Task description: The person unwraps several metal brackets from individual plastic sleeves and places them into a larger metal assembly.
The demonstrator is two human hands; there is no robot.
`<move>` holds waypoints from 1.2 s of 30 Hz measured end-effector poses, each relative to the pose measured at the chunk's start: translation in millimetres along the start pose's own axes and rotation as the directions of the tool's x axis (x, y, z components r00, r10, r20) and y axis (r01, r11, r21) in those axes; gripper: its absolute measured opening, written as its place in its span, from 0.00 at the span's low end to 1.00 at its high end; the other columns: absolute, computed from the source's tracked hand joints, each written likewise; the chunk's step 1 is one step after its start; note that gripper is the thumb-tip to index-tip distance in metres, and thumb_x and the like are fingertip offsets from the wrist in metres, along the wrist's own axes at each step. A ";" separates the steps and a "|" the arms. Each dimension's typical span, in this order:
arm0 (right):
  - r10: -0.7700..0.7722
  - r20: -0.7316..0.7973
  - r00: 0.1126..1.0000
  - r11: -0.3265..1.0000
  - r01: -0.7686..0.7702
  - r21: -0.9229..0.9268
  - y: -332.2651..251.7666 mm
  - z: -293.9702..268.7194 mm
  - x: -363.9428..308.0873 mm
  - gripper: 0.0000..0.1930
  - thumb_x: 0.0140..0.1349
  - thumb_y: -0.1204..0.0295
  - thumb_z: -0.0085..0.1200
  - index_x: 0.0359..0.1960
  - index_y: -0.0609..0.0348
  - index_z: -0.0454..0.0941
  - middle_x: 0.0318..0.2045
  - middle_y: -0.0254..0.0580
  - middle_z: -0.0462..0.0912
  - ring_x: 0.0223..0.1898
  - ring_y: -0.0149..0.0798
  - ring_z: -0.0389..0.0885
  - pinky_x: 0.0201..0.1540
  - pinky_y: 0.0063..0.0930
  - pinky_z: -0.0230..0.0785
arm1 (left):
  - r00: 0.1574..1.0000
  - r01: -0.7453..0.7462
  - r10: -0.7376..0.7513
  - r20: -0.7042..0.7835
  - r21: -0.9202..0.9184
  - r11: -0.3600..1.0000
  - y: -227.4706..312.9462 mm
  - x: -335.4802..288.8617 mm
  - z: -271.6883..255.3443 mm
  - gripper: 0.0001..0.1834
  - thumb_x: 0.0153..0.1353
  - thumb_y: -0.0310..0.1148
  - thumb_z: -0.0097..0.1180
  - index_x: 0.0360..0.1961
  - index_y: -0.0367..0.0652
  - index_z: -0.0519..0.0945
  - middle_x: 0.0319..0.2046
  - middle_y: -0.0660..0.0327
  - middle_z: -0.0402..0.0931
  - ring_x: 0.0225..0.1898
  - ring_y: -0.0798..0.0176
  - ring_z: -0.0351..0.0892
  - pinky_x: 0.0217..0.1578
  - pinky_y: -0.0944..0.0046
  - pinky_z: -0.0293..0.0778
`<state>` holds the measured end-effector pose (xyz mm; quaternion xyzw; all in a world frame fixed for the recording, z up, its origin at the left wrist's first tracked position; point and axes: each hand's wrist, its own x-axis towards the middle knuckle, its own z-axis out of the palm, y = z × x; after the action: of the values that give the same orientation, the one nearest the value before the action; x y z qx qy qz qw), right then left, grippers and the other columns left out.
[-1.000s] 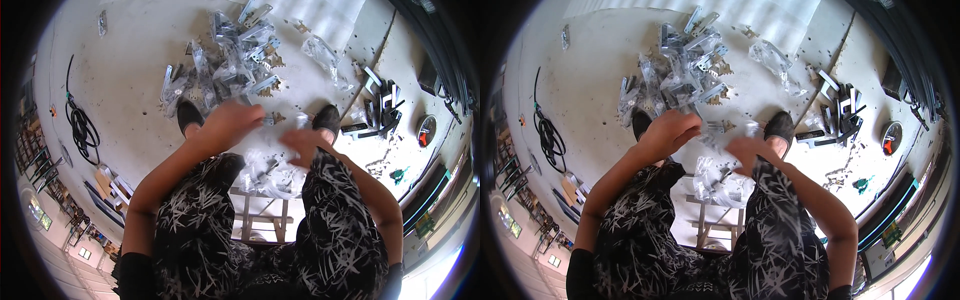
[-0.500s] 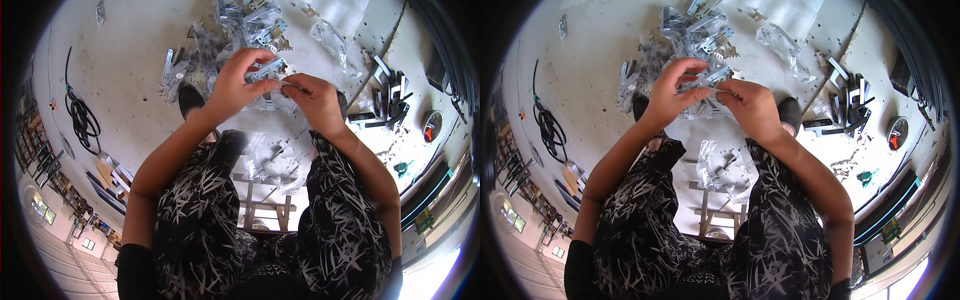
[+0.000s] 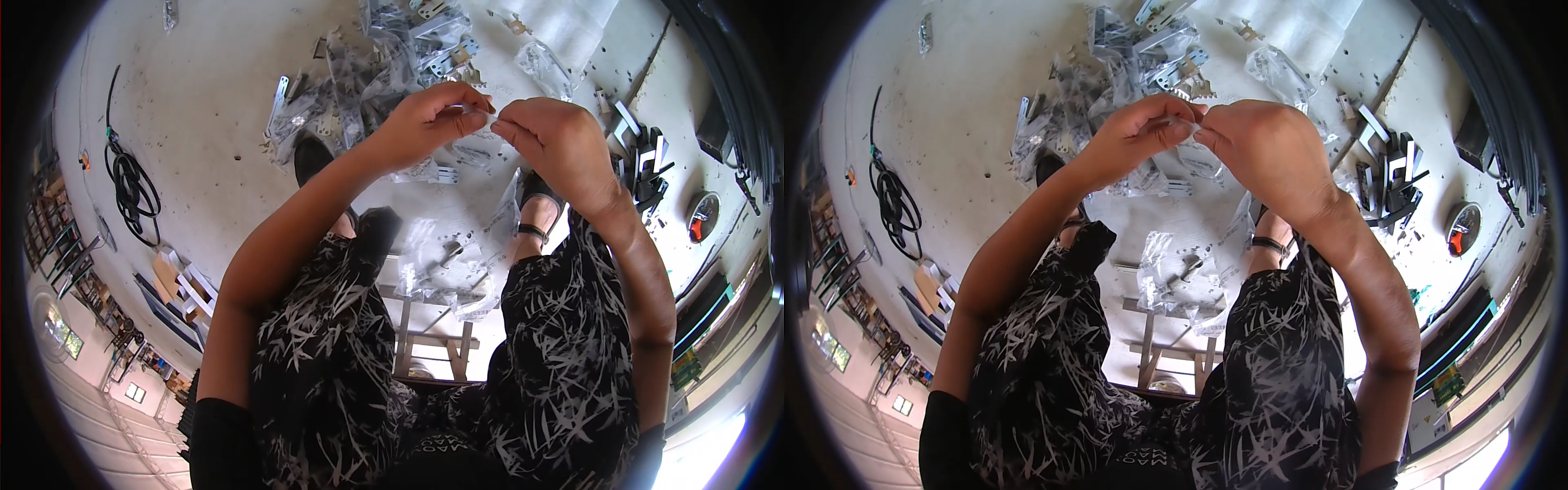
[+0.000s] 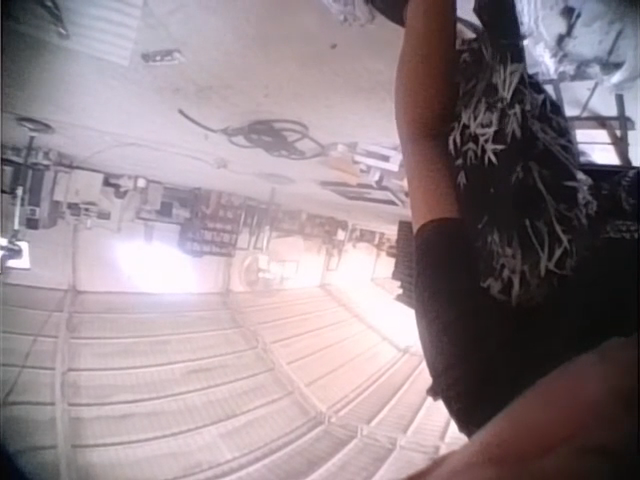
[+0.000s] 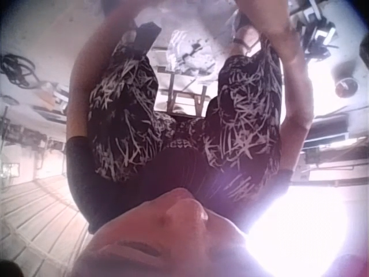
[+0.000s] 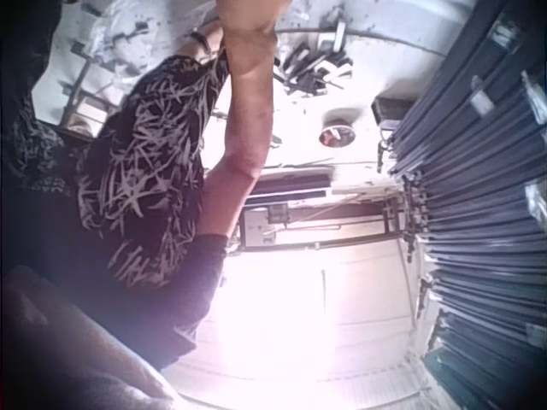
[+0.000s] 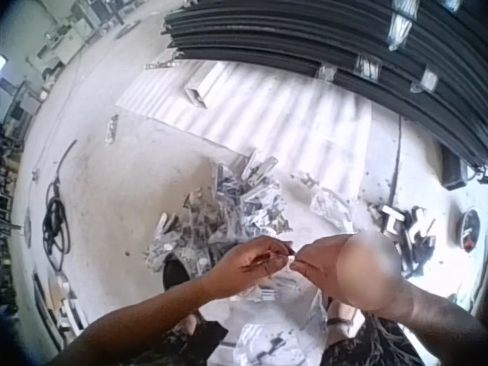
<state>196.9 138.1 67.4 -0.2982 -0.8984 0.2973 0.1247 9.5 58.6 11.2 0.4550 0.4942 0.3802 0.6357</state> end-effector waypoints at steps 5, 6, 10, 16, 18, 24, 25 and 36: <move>0.149 0.374 0.915 0.977 -0.194 0.085 5.2 -10.7 10.4 0.09 0.53 0.68 0.57 0.20 0.59 0.76 0.16 0.43 0.74 0.21 0.47 0.75 0.24 0.37 0.67 | 0.989 0.103 -0.100 0.107 -0.021 0.994 3.3 6.2 0.4 0.10 0.64 0.34 0.51 0.39 0.38 0.75 0.36 0.66 0.74 0.40 0.74 0.71 0.39 0.72 0.68; 0.148 0.372 0.916 0.978 -0.192 0.083 6.9 -7.1 9.9 0.09 0.53 0.68 0.57 0.20 0.59 0.76 0.16 0.43 0.74 0.21 0.47 0.75 0.24 0.37 0.67 | 0.990 0.115 -0.112 0.086 -0.040 0.993 2.8 6.0 2.0 0.10 0.64 0.34 0.52 0.39 0.38 0.75 0.34 0.67 0.74 0.39 0.74 0.70 0.39 0.72 0.67; -0.017 0.110 0.994 0.975 -0.008 0.223 0.6 15.9 10.6 0.10 0.52 0.69 0.55 0.17 0.60 0.75 0.15 0.42 0.75 0.19 0.45 0.75 0.23 0.37 0.67 | 0.986 0.089 -0.125 -0.107 -0.291 0.953 3.5 -2.3 7.7 0.08 0.63 0.35 0.52 0.35 0.41 0.76 0.28 0.68 0.73 0.33 0.74 0.69 0.38 0.71 0.66; -0.444 0.299 0.845 0.891 0.380 0.247 -63.5 63.0 -43.6 0.05 0.42 0.70 0.54 0.15 0.55 0.76 0.15 0.43 0.76 0.20 0.46 0.77 0.20 0.39 0.68 | 0.910 0.107 -0.375 -0.177 -0.773 0.625 -3.8 5.6 -22.1 0.08 0.64 0.32 0.47 0.27 0.43 0.69 0.23 0.64 0.67 0.27 0.67 0.67 0.34 0.67 0.67; -0.399 0.417 0.816 0.913 0.312 0.263 -60.4 61.8 -51.1 0.05 0.42 0.70 0.53 0.15 0.56 0.76 0.15 0.43 0.76 0.20 0.46 0.77 0.21 0.39 0.68 | 0.909 0.138 -0.389 -0.150 -0.772 0.621 -10.4 -4.5 -21.9 0.08 0.65 0.32 0.47 0.27 0.43 0.69 0.23 0.65 0.67 0.27 0.67 0.67 0.34 0.67 0.67; -0.443 0.486 0.753 0.883 0.272 0.384 -82.9 21.8 -37.1 0.08 0.45 0.68 0.54 0.13 0.55 0.73 0.14 0.41 0.73 0.19 0.45 0.76 0.21 0.40 0.67 | 0.892 0.205 -0.450 -0.038 -0.855 0.477 -21.7 -24.4 -32.5 0.09 0.65 0.35 0.47 0.27 0.46 0.68 0.24 0.67 0.64 0.27 0.68 0.65 0.31 0.68 0.66; -0.465 0.412 0.784 0.854 0.274 0.443 -86.3 12.1 -34.3 0.09 0.46 0.67 0.53 0.14 0.54 0.71 0.13 0.39 0.72 0.19 0.43 0.75 0.20 0.39 0.66 | 0.889 0.244 -0.458 -0.010 -0.836 0.492 -13.0 -23.6 -34.7 0.10 0.65 0.36 0.47 0.27 0.46 0.68 0.24 0.68 0.64 0.27 0.68 0.65 0.31 0.67 0.65; -0.483 0.353 0.802 0.830 0.289 0.478 -98.4 2.7 -40.5 0.11 0.48 0.65 0.54 0.14 0.51 0.67 0.14 0.32 0.68 0.18 0.37 0.72 0.19 0.33 0.64 | 0.853 0.092 -0.506 -0.130 -0.916 0.390 -10.3 -26.9 -56.5 0.11 0.65 0.39 0.48 0.29 0.46 0.69 0.25 0.68 0.64 0.28 0.69 0.64 0.34 0.65 0.66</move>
<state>182.5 48.7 123.2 0.0064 -0.8634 0.5039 0.0261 -51.1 41.9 3.5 -0.1294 0.4128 0.5381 0.7234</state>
